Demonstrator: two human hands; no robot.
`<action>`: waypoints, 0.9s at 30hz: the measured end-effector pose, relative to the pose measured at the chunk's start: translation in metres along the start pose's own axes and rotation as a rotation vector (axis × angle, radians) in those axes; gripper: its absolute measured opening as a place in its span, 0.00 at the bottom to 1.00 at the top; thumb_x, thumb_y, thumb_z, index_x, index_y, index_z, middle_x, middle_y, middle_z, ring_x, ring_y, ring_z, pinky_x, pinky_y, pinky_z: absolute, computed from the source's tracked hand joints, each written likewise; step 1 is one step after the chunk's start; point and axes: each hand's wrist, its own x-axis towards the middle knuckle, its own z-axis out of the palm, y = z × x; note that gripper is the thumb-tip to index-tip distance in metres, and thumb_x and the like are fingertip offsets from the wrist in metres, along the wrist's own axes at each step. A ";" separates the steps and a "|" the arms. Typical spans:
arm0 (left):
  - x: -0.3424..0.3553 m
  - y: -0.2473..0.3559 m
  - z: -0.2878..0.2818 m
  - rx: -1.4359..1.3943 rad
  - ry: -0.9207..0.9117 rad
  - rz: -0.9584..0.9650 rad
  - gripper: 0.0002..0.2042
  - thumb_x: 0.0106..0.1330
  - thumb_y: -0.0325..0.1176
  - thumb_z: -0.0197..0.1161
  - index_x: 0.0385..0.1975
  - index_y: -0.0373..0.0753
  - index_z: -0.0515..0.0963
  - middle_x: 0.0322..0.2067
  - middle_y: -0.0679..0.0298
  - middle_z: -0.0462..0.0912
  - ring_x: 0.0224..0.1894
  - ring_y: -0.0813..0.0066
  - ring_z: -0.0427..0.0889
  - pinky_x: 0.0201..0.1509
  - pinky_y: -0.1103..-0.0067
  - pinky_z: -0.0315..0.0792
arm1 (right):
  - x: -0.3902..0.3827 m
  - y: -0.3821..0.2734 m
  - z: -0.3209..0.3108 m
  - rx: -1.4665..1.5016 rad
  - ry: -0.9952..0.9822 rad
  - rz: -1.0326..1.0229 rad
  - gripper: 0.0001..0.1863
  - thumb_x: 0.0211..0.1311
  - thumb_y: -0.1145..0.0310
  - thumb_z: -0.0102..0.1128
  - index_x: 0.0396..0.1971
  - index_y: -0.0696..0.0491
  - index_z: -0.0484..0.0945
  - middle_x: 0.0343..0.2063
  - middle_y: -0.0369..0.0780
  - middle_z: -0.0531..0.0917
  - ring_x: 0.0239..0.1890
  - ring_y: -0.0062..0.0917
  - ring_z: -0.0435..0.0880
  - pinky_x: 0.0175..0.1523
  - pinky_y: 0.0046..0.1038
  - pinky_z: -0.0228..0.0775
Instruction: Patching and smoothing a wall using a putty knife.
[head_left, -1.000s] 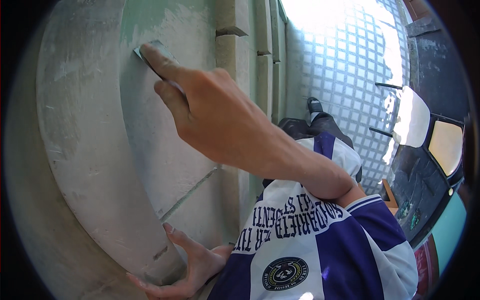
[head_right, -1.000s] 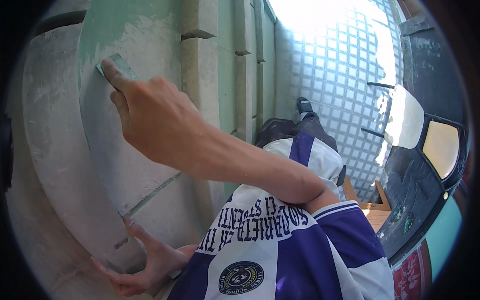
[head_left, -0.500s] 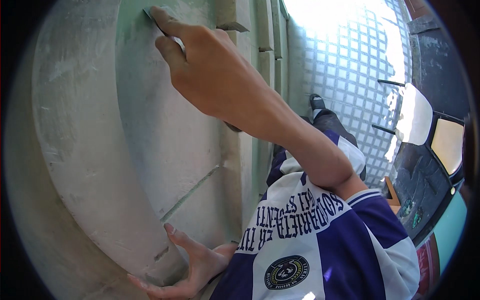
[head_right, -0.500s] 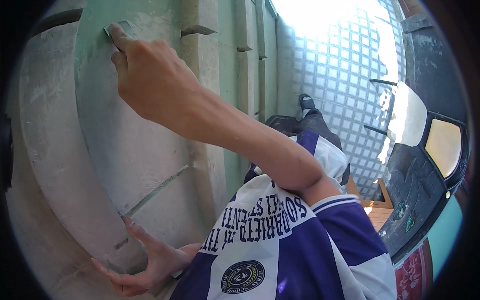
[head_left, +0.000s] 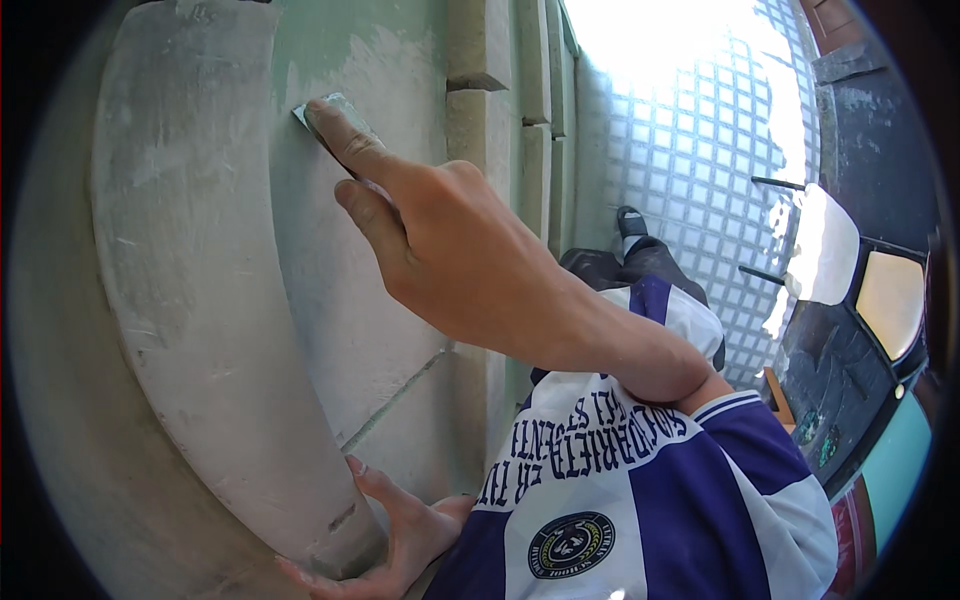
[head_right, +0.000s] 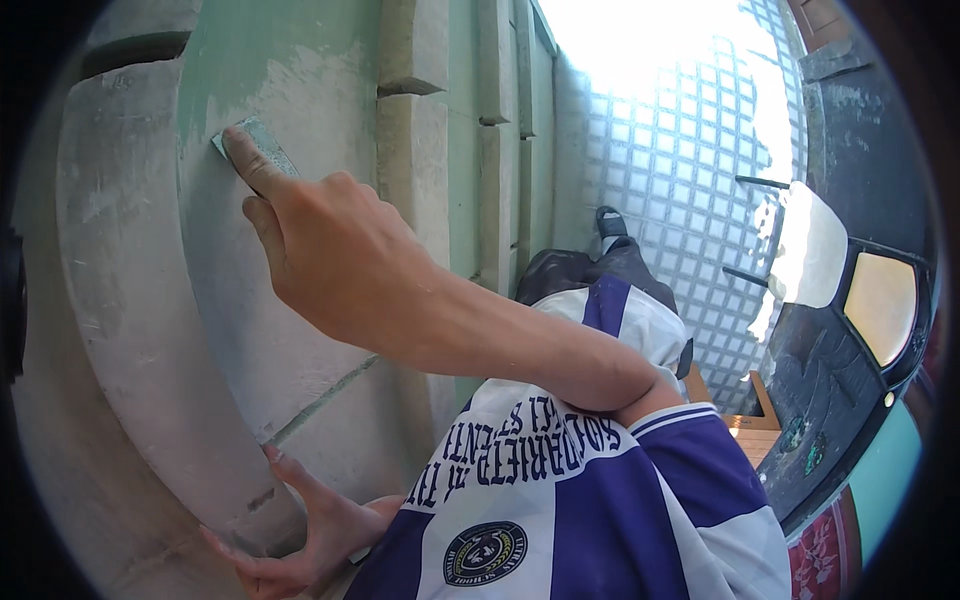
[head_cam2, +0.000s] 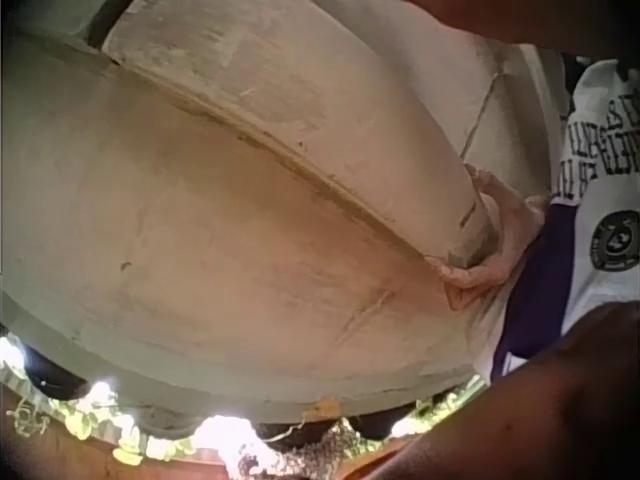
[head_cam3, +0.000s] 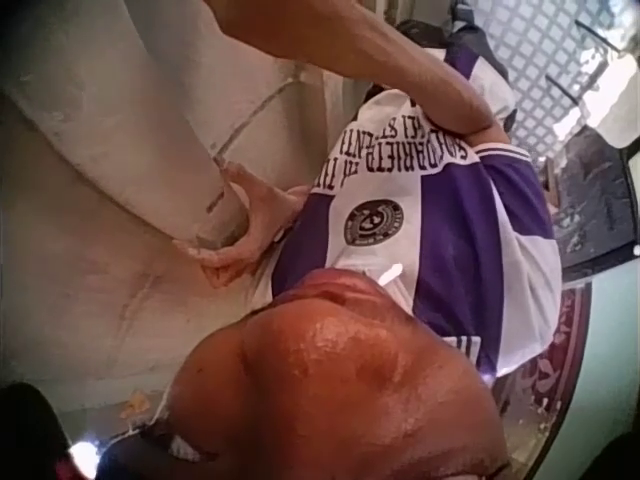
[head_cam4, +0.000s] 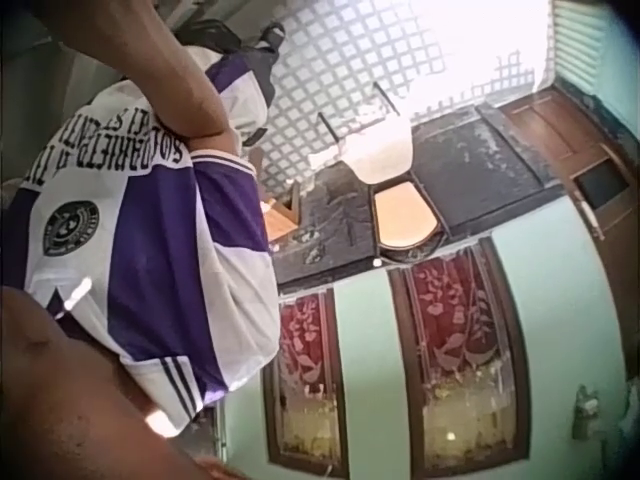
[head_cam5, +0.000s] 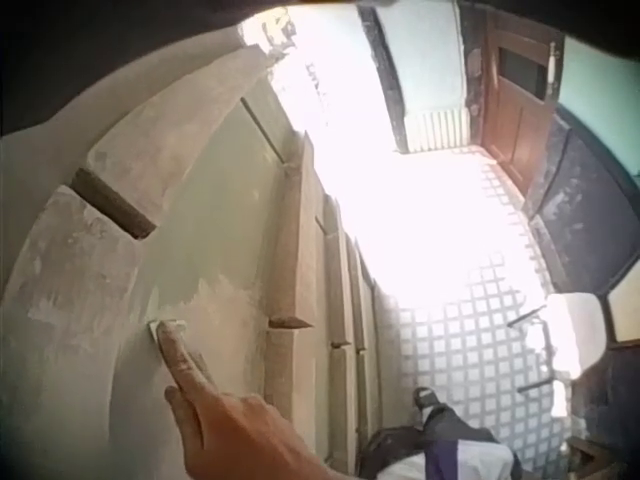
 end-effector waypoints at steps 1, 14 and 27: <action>0.002 -0.004 -0.002 0.060 -0.026 0.072 0.46 0.37 0.73 0.70 0.48 0.36 0.78 0.40 0.57 0.71 0.42 0.62 0.70 0.45 0.65 0.62 | 0.000 -0.004 0.002 -0.019 0.021 -0.047 0.23 0.73 0.71 0.41 0.63 0.64 0.63 0.12 0.45 0.78 0.10 0.25 0.77 0.14 0.29 0.67; 0.004 0.008 0.003 -0.058 0.051 -0.063 0.48 0.36 0.76 0.68 0.47 0.36 0.78 0.36 0.61 0.70 0.39 0.65 0.71 0.41 0.67 0.63 | 0.018 -0.008 -0.010 0.084 -0.046 0.095 0.24 0.73 0.68 0.42 0.65 0.62 0.62 0.12 0.49 0.78 0.09 0.31 0.76 0.16 0.32 0.70; 0.002 0.019 0.007 -0.116 0.050 -0.105 0.47 0.37 0.76 0.68 0.47 0.37 0.80 0.34 0.62 0.71 0.37 0.65 0.71 0.40 0.69 0.62 | 0.006 -0.015 -0.012 0.055 -0.112 0.089 0.26 0.70 0.70 0.46 0.66 0.59 0.61 0.13 0.52 0.77 0.14 0.44 0.77 0.24 0.42 0.72</action>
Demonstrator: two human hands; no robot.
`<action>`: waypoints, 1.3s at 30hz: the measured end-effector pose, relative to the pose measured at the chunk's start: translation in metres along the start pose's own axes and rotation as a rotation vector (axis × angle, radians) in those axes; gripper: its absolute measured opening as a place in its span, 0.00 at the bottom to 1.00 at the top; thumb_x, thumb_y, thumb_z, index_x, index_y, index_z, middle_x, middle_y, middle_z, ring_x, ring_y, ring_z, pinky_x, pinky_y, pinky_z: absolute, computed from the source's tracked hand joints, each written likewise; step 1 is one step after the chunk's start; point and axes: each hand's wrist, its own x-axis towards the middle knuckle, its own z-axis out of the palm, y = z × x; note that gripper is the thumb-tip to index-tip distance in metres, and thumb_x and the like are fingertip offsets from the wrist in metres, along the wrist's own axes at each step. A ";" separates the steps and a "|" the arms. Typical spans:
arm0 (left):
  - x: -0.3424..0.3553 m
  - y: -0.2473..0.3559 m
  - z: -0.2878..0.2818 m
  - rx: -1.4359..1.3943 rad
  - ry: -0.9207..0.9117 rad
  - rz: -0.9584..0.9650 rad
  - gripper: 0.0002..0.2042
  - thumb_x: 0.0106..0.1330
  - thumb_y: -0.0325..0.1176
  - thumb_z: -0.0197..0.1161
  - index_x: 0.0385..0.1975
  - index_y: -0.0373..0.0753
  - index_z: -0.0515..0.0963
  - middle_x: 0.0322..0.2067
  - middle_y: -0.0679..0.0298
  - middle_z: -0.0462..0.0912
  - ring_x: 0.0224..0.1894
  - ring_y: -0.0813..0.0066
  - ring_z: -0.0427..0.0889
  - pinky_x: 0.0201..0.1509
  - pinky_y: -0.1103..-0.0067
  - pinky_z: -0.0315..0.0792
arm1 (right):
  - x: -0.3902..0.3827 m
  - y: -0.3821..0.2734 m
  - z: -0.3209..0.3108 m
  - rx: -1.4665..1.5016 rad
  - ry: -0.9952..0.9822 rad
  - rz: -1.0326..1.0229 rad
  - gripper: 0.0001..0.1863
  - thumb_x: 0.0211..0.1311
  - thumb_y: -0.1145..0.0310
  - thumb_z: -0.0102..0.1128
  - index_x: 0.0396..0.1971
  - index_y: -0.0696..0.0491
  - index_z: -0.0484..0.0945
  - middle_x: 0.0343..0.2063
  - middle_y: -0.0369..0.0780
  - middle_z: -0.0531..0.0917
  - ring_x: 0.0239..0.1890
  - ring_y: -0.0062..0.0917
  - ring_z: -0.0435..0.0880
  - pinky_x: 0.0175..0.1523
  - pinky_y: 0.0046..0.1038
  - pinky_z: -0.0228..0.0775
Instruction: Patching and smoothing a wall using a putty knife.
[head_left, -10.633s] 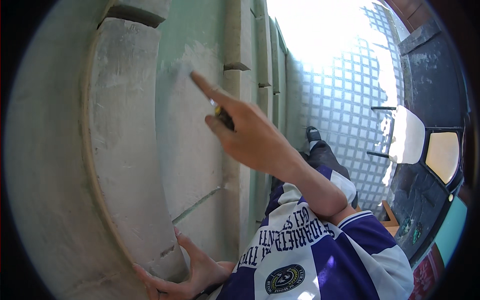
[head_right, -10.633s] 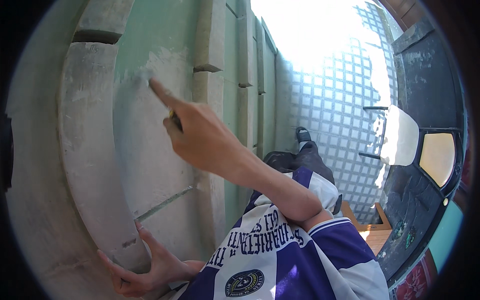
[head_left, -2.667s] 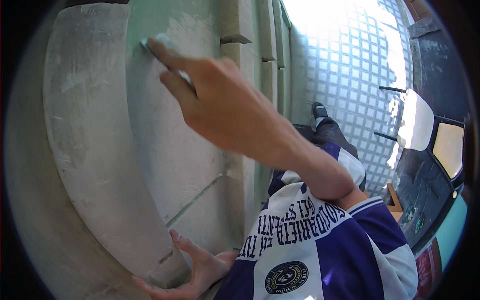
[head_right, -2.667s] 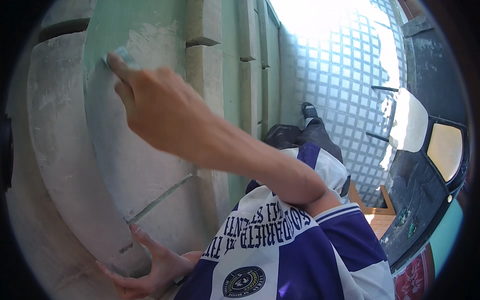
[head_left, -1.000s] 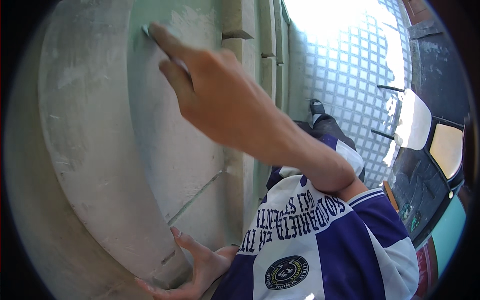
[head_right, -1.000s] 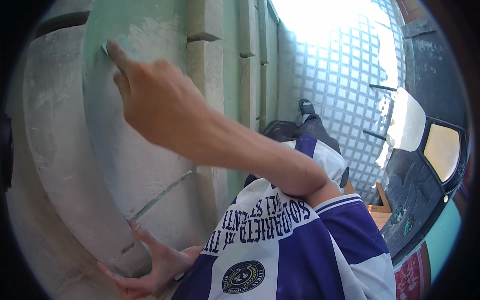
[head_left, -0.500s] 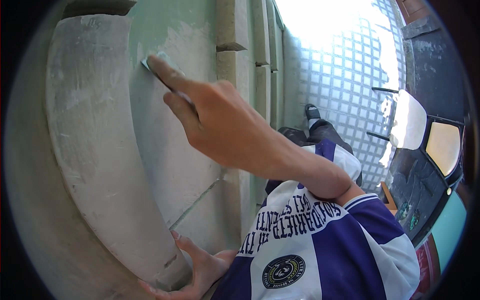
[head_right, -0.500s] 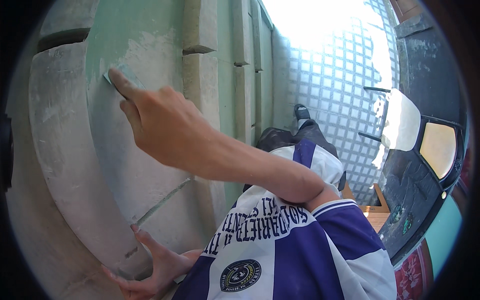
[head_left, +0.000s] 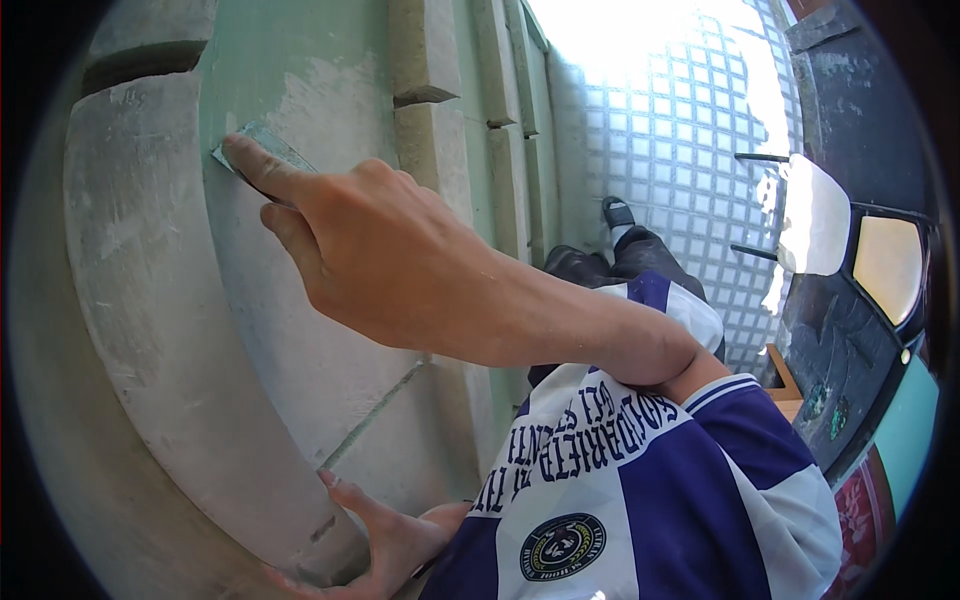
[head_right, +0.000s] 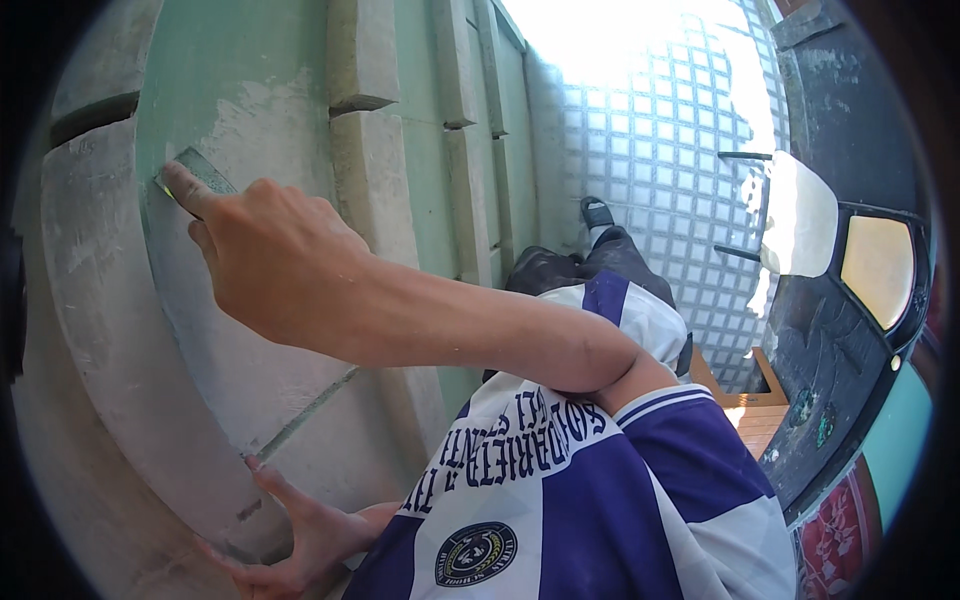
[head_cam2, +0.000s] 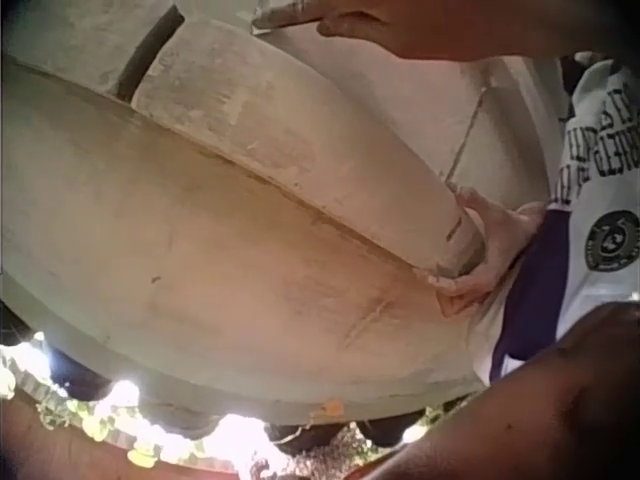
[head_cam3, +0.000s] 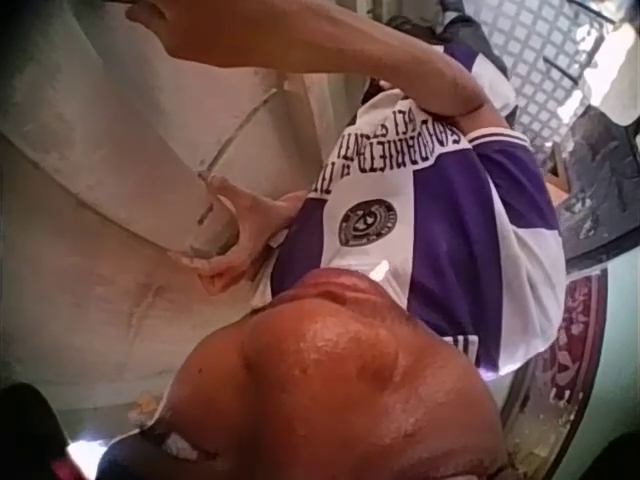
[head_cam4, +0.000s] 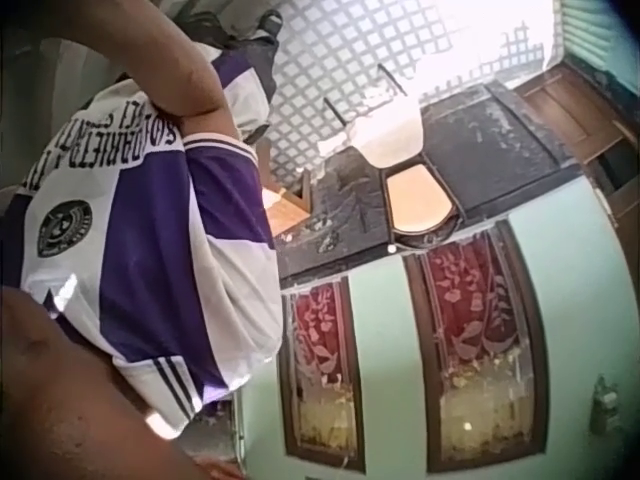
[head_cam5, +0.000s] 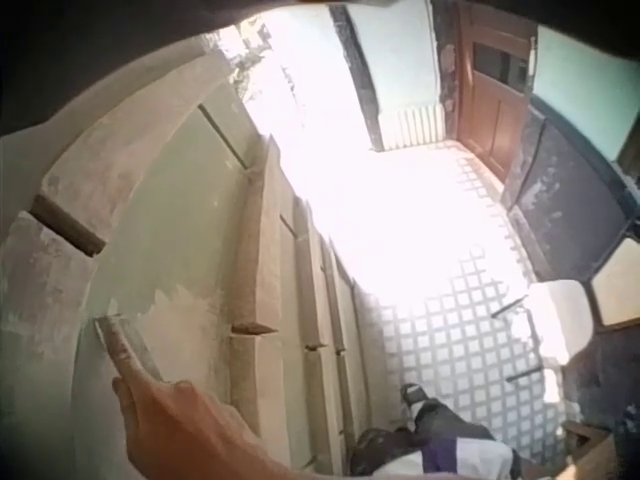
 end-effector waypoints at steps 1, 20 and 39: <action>0.004 0.001 -0.002 0.022 -0.010 0.016 0.46 0.38 0.76 0.68 0.47 0.37 0.80 0.34 0.62 0.71 0.37 0.65 0.71 0.40 0.69 0.62 | 0.000 -0.002 0.001 0.008 -0.003 -0.001 0.26 0.70 0.70 0.46 0.66 0.59 0.61 0.13 0.52 0.77 0.14 0.44 0.77 0.24 0.42 0.72; 0.002 -0.010 -0.007 0.085 -0.026 0.117 0.47 0.38 0.78 0.64 0.47 0.39 0.80 0.34 0.62 0.72 0.36 0.66 0.71 0.40 0.70 0.61 | -0.007 0.006 0.013 0.065 0.113 -0.082 0.24 0.70 0.71 0.44 0.64 0.63 0.62 0.14 0.53 0.77 0.13 0.41 0.78 0.23 0.39 0.71; 0.004 -0.019 -0.005 0.101 -0.006 0.184 0.47 0.38 0.78 0.65 0.46 0.38 0.80 0.36 0.62 0.73 0.38 0.65 0.71 0.42 0.68 0.61 | -0.010 0.008 0.008 0.025 0.068 -0.030 0.25 0.69 0.71 0.45 0.65 0.61 0.62 0.14 0.55 0.77 0.15 0.45 0.78 0.25 0.43 0.72</action>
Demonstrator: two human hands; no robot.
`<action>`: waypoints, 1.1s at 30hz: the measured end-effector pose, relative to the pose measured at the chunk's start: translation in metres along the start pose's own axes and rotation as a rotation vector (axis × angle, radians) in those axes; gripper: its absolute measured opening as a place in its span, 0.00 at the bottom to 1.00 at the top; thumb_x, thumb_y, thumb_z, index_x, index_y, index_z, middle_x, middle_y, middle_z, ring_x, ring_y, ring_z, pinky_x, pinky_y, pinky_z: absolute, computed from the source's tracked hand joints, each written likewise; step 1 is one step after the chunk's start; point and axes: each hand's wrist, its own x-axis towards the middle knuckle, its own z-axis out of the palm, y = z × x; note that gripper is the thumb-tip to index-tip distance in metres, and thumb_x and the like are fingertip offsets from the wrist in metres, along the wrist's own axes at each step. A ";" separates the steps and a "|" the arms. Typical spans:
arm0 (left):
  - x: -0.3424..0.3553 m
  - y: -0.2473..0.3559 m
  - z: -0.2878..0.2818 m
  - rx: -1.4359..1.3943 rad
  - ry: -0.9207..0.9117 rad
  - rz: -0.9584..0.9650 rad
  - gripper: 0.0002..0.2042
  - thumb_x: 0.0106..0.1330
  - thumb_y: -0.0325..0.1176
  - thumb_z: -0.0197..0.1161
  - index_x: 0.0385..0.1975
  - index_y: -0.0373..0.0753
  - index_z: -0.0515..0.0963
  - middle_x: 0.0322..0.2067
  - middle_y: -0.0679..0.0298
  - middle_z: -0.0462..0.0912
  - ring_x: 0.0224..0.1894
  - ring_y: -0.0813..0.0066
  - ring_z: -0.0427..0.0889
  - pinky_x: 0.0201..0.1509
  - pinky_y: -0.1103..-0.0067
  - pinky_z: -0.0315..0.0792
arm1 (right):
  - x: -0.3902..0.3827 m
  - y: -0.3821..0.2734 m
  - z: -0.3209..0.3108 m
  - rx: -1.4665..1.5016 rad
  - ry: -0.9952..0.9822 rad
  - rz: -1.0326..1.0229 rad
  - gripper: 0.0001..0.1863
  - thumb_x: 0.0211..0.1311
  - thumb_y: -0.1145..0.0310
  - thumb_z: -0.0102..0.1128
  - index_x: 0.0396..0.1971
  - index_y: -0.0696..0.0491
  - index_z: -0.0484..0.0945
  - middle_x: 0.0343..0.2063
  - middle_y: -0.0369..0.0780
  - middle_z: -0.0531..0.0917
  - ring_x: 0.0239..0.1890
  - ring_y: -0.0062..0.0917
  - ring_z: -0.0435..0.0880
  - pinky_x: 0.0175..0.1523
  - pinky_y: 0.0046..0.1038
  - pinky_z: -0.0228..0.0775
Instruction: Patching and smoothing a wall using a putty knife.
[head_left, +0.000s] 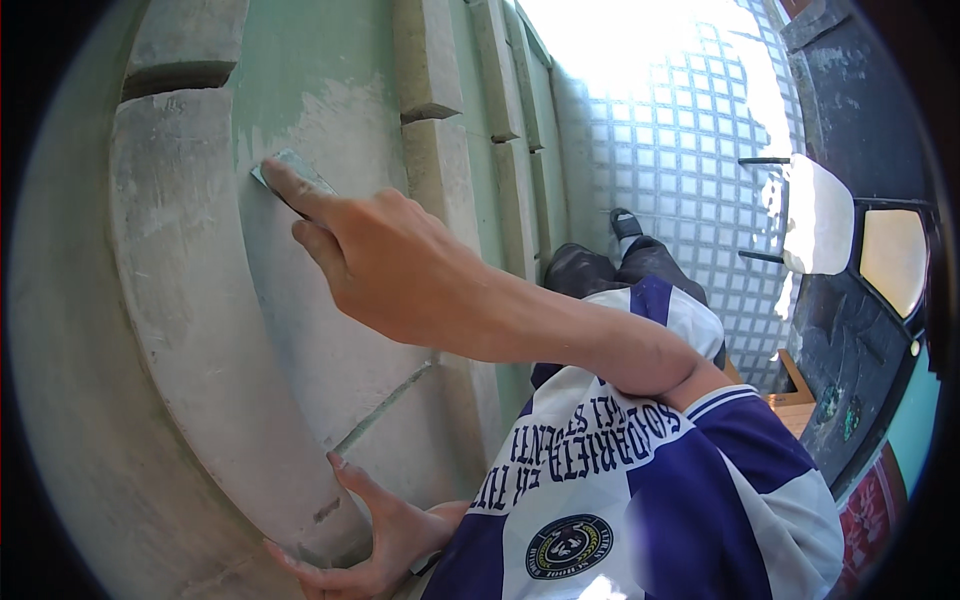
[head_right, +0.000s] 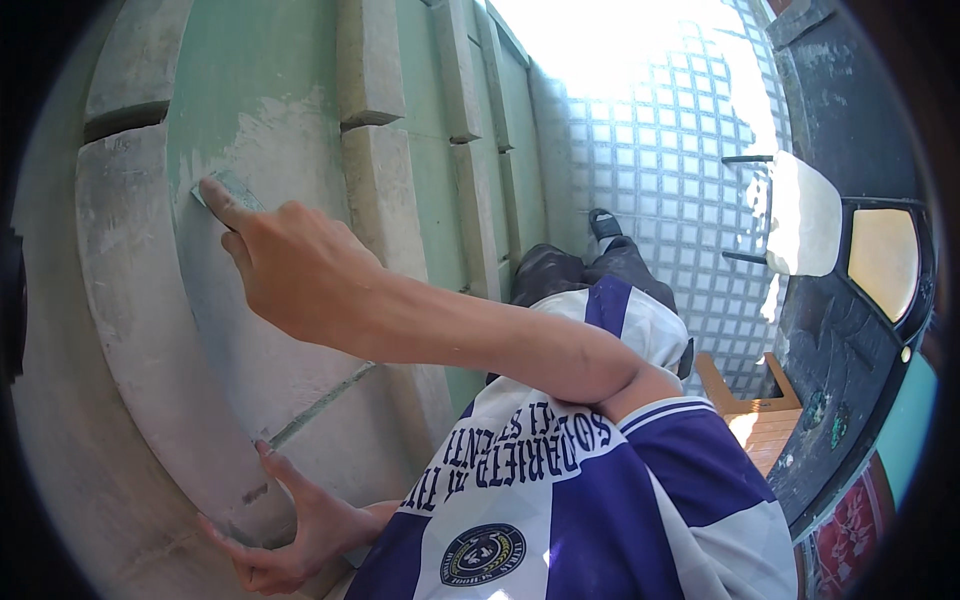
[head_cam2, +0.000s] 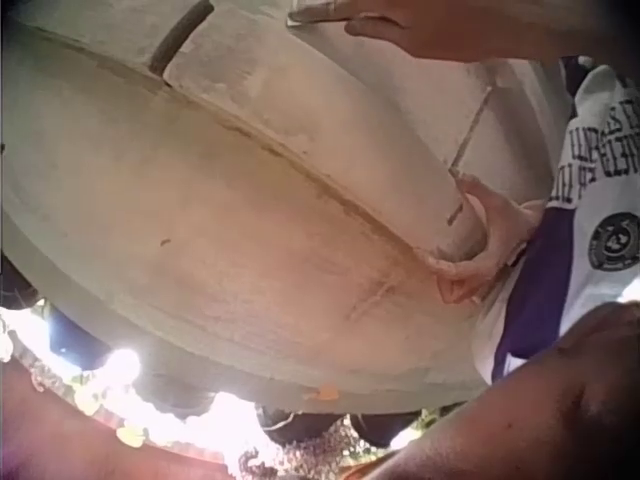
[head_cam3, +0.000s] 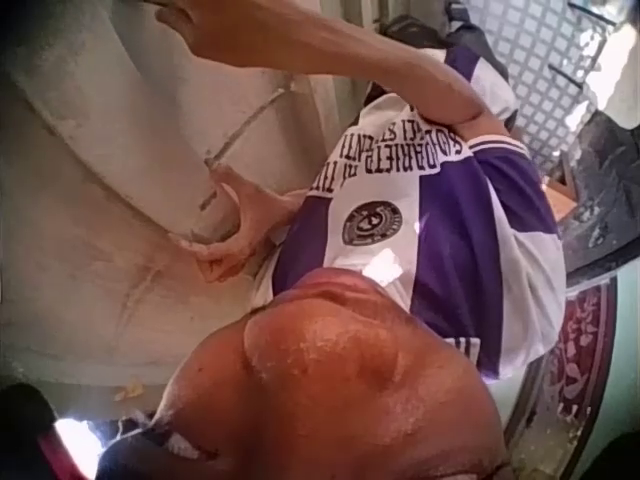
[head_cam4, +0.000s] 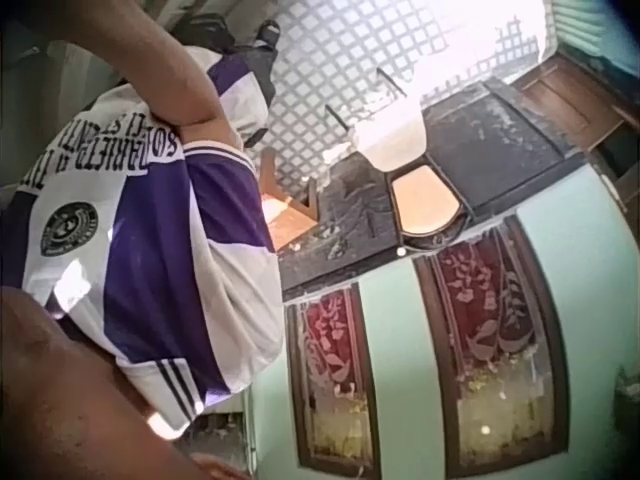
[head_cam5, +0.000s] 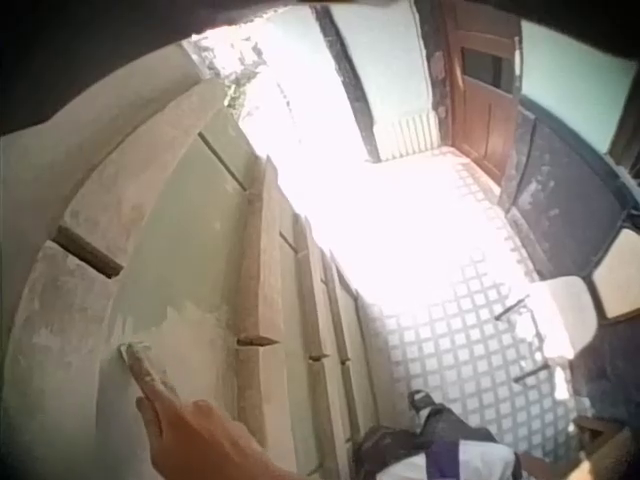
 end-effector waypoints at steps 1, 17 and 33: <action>0.001 -0.007 0.002 0.035 0.009 0.078 0.47 0.38 0.77 0.65 0.46 0.38 0.80 0.36 0.61 0.74 0.39 0.65 0.72 0.42 0.68 0.62 | 0.003 -0.010 -0.004 0.024 -0.019 0.036 0.25 0.68 0.72 0.45 0.65 0.60 0.63 0.14 0.55 0.76 0.15 0.46 0.78 0.25 0.43 0.71; 0.005 0.010 -0.004 0.037 -0.042 -0.014 0.45 0.39 0.74 0.68 0.47 0.38 0.79 0.36 0.62 0.74 0.39 0.65 0.72 0.43 0.69 0.61 | 0.025 -0.016 -0.005 0.035 0.094 0.035 0.23 0.71 0.72 0.44 0.64 0.61 0.64 0.14 0.54 0.76 0.11 0.36 0.76 0.22 0.36 0.69; 0.004 -0.006 -0.001 -0.028 0.000 0.078 0.43 0.40 0.73 0.69 0.46 0.38 0.80 0.38 0.61 0.75 0.39 0.64 0.73 0.42 0.67 0.64 | 0.025 0.003 -0.001 -0.012 0.070 -0.062 0.24 0.71 0.70 0.43 0.65 0.60 0.63 0.17 0.54 0.78 0.15 0.35 0.79 0.21 0.33 0.70</action>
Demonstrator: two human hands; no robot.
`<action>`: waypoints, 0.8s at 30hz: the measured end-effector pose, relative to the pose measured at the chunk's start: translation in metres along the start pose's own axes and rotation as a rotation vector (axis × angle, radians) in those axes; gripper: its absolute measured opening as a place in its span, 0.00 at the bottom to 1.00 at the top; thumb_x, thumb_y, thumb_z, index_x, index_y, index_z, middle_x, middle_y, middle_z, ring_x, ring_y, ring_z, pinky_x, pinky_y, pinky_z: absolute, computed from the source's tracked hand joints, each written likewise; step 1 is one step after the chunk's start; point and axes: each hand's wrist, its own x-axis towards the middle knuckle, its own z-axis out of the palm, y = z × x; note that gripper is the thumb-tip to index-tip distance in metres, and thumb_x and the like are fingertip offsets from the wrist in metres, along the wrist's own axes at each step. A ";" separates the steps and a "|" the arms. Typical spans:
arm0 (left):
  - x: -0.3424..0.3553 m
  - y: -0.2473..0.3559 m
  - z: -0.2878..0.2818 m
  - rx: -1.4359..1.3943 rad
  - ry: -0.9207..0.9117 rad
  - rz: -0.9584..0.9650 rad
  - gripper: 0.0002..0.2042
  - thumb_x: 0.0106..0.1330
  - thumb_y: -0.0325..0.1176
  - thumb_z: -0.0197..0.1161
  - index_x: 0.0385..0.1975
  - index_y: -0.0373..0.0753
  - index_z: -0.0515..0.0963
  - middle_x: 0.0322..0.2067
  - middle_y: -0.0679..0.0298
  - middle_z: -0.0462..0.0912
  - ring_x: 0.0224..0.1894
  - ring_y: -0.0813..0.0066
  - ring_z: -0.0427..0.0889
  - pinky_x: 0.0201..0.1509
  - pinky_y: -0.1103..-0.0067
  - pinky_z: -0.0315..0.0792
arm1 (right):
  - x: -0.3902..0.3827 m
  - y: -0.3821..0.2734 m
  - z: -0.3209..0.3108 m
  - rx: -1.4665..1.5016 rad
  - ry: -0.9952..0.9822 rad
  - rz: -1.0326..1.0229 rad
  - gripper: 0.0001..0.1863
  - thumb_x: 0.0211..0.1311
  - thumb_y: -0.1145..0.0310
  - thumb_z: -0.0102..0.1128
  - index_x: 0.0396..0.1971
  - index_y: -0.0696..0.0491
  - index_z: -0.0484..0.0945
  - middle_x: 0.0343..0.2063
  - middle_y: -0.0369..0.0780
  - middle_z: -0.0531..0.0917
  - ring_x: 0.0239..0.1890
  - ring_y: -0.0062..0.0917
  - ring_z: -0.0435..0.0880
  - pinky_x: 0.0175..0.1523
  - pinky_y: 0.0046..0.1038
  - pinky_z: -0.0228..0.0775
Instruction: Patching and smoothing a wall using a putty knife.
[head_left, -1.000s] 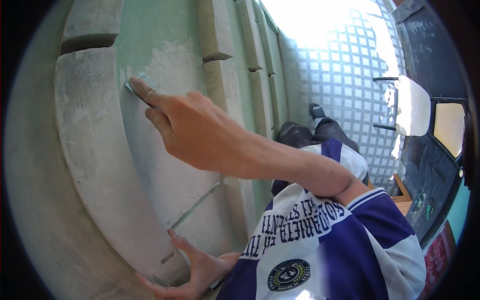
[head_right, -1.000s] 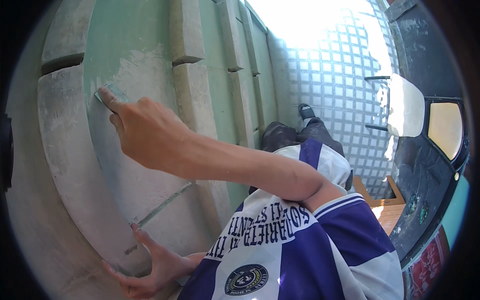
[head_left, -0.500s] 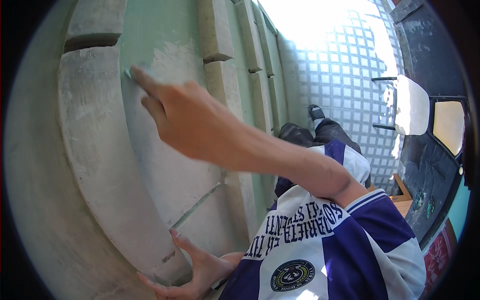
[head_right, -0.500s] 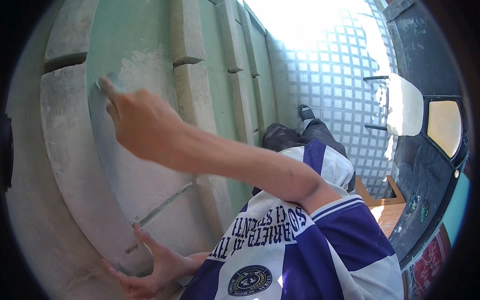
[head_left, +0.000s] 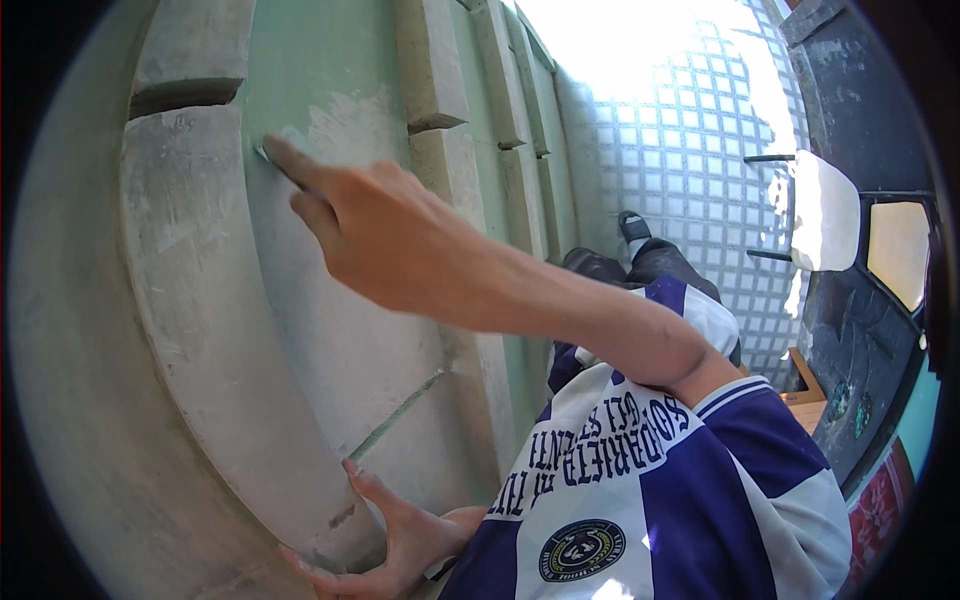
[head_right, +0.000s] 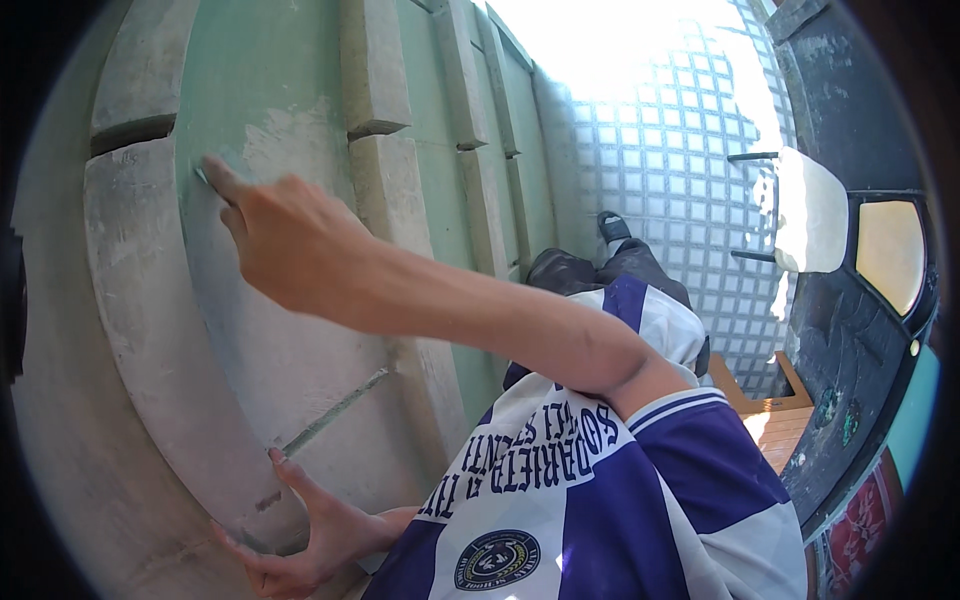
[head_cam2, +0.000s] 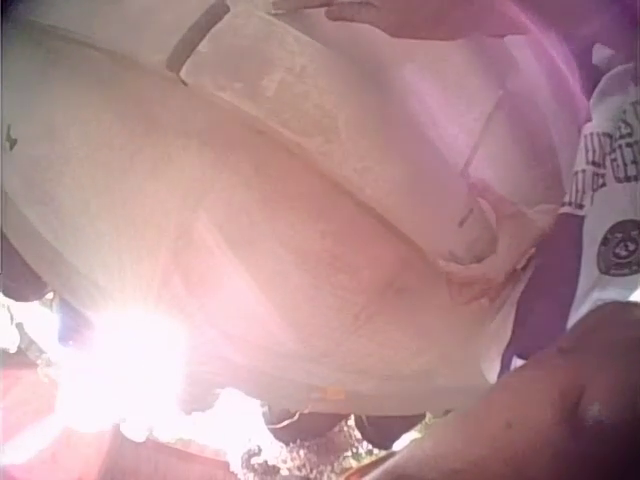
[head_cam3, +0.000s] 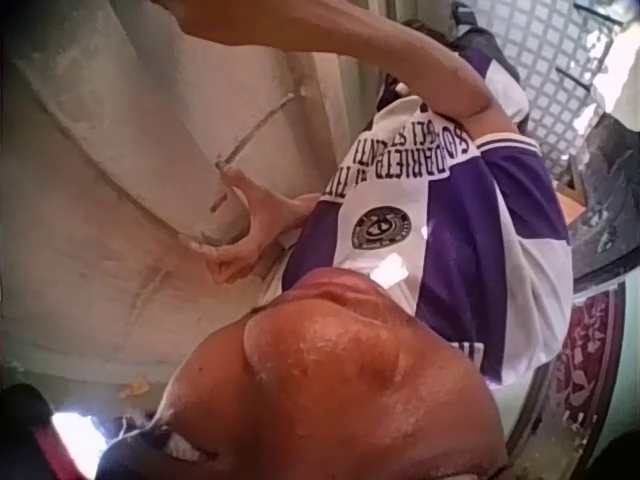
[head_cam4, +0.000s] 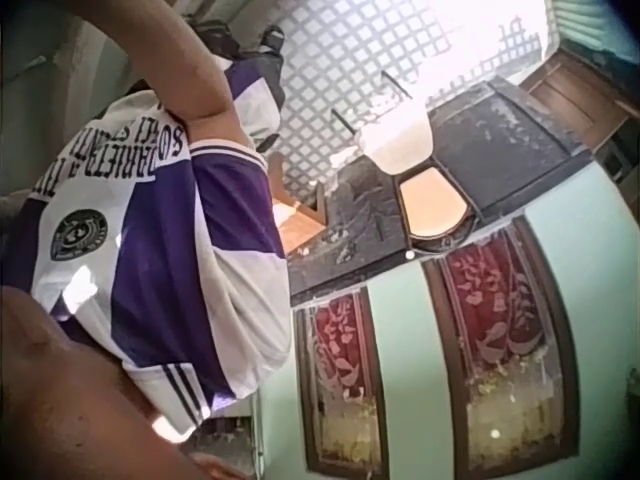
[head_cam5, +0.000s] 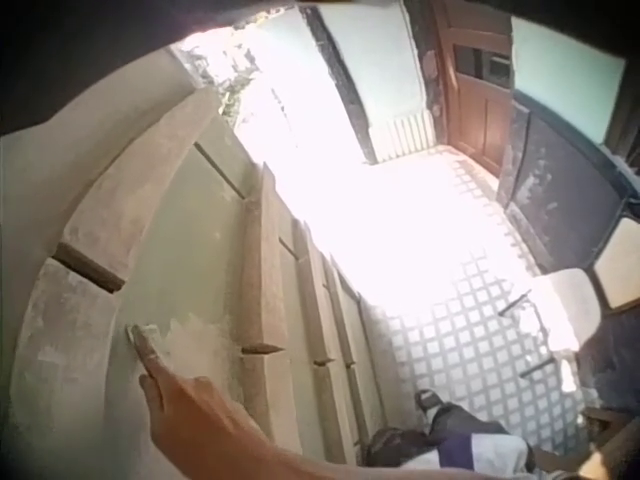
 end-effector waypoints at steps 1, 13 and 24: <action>0.000 -0.001 0.000 -0.001 0.002 0.013 0.43 0.40 0.73 0.68 0.46 0.38 0.80 0.38 0.61 0.75 0.39 0.64 0.73 0.42 0.67 0.64 | 0.010 0.003 -0.005 -0.001 0.008 0.002 0.24 0.71 0.70 0.43 0.65 0.60 0.63 0.17 0.54 0.78 0.15 0.35 0.79 0.21 0.33 0.70; 0.003 0.015 0.000 0.058 0.032 -0.049 0.45 0.39 0.75 0.67 0.46 0.39 0.79 0.39 0.61 0.76 0.40 0.63 0.73 0.44 0.66 0.63 | 0.031 0.008 -0.015 -0.085 0.028 -0.055 0.25 0.70 0.69 0.44 0.64 0.61 0.62 0.17 0.56 0.79 0.18 0.47 0.80 0.29 0.42 0.75; -0.002 0.001 -0.005 0.026 -0.037 -0.133 0.37 0.31 0.65 0.78 0.43 0.52 0.83 0.31 0.70 0.71 0.34 0.70 0.72 0.40 0.71 0.64 | -0.007 0.009 -0.008 -0.062 -0.096 0.126 0.25 0.73 0.66 0.41 0.69 0.52 0.59 0.21 0.54 0.80 0.17 0.35 0.80 0.29 0.40 0.73</action>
